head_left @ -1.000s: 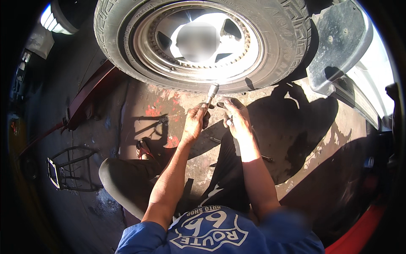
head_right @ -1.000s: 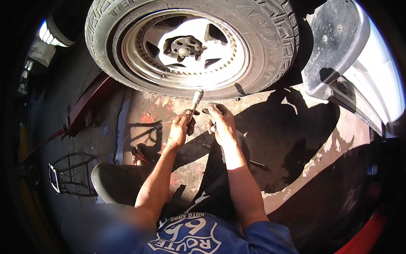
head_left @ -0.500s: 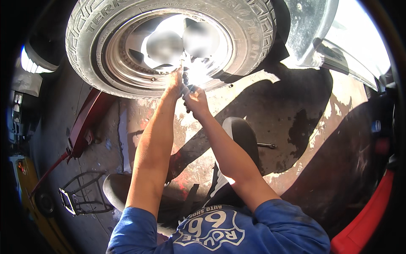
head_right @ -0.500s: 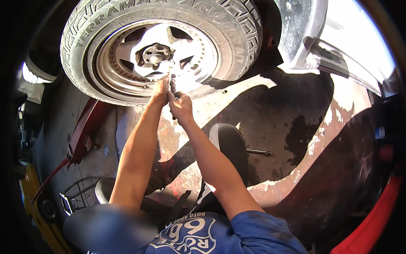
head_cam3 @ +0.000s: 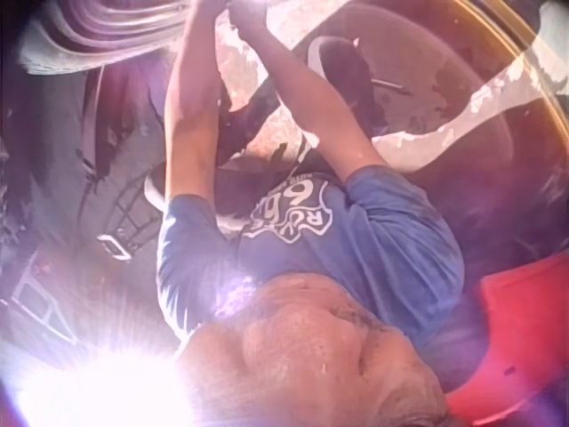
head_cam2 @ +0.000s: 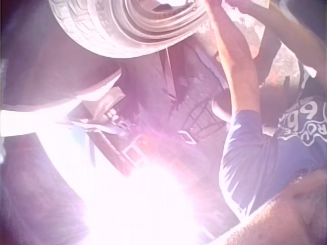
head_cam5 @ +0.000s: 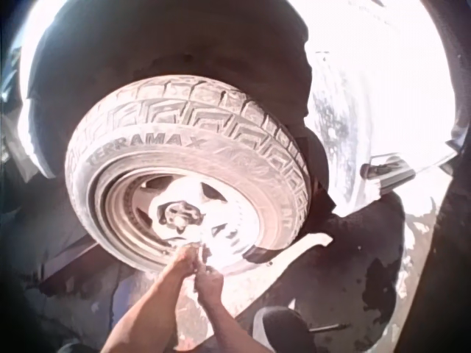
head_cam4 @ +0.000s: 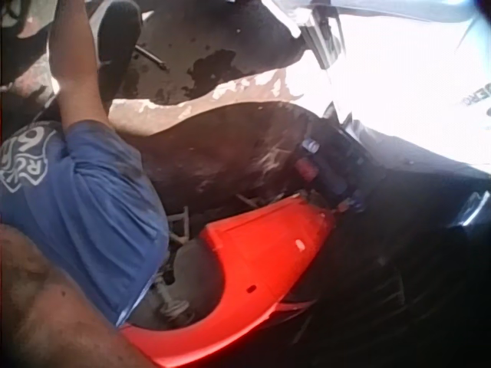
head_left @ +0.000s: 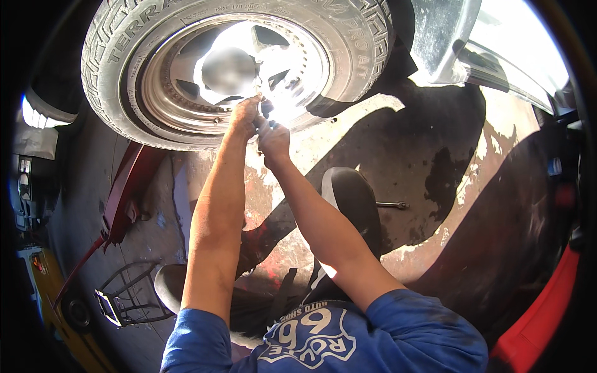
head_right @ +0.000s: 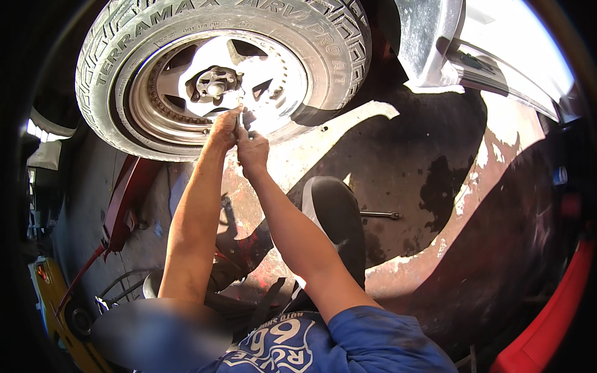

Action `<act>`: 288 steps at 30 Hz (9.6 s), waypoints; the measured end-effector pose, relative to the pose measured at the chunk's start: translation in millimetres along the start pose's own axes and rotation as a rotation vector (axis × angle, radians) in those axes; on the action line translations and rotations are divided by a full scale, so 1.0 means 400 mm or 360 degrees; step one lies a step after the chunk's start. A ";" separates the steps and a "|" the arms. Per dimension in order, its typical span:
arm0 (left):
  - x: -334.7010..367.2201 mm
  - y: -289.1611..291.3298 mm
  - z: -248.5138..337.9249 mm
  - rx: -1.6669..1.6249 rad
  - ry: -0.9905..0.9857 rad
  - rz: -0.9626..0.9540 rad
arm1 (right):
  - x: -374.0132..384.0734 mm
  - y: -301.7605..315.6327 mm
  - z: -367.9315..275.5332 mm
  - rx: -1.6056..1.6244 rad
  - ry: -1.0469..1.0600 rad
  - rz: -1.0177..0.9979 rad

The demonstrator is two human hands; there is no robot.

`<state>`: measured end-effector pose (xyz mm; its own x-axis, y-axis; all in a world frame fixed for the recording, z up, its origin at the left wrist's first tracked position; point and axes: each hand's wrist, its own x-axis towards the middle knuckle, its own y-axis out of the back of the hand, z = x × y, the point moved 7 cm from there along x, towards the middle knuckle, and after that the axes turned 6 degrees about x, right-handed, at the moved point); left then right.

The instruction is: The person walks through a garage, selects a socket and ratchet from a tool tray, then approaches a red car on a lift. They use the ratchet to loosen and remove the lug nuts from the front left wheel.

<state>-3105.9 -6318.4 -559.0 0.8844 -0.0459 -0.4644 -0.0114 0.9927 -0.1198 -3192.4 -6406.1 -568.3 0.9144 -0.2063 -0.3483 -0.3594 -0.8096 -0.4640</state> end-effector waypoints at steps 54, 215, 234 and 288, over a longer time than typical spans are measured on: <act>0.030 -0.010 0.048 0.0146 0.0225 -0.0296 | 0.028 -0.026 -0.020 -0.0271 0.0219 0.0129; -0.134 0.169 -0.033 0.0010 -0.0609 0.0113 | -0.091 0.005 0.032 -0.1060 0.0115 -0.0125; 0.018 0.198 0.059 0.0929 -0.0486 0.0312 | 0.013 -0.149 0.053 -0.0803 -0.0094 -0.0120; 0.031 0.188 0.040 0.0946 -0.0119 -0.0085 | 0.017 -0.143 0.139 0.0003 -0.0493 -0.0130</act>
<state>-3088.5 -6242.7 -559.8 0.9073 -0.1111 -0.4056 0.2779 0.8823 0.3799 -3176.0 -6330.5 -589.2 0.8401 0.0369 -0.5411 -0.2877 -0.8154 -0.5023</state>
